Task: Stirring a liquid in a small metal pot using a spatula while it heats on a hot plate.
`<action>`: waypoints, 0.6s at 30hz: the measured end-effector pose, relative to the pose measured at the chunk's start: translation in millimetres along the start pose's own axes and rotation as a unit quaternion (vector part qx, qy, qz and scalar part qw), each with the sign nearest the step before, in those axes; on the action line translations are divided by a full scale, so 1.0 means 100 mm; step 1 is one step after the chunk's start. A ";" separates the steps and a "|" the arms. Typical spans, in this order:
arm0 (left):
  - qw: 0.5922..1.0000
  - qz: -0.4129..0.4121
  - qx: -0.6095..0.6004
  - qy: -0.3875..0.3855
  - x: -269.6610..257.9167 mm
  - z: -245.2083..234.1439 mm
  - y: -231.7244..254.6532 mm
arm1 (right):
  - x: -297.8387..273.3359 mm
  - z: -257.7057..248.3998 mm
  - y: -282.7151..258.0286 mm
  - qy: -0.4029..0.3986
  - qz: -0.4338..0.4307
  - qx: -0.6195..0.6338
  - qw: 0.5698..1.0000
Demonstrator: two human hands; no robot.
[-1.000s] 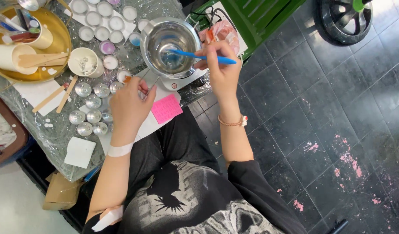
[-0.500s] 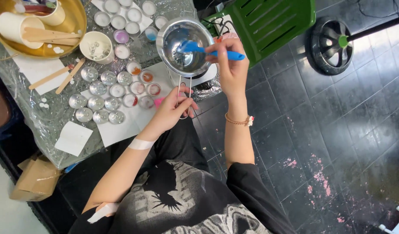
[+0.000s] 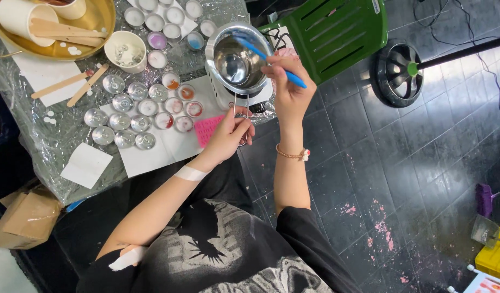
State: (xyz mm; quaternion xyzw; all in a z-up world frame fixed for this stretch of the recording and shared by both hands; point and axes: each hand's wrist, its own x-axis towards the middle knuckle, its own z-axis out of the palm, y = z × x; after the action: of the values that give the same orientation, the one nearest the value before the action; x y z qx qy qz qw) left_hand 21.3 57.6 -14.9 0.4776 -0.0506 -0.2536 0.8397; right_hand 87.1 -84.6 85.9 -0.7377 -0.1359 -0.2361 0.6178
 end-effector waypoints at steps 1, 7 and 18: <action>1.000 0.001 -0.001 0.001 0.00 0.00 -0.04 | 0.02 0.00 -0.03 -0.002 0.000 0.000 1.000; 0.999 0.027 -0.017 0.005 0.02 0.06 -0.18 | 0.08 0.03 -0.07 -0.019 -0.006 -0.049 0.999; 0.999 0.010 -0.022 0.029 0.04 0.04 -0.11 | 0.30 0.05 -0.21 -0.062 -0.065 -0.140 0.986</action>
State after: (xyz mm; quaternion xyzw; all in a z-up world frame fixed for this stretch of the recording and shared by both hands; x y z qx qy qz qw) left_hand 19.6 48.2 -22.8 0.4654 -0.0255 -0.2320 0.8538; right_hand 103.0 -78.3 118.9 -0.8195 -0.1873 -0.2466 0.4822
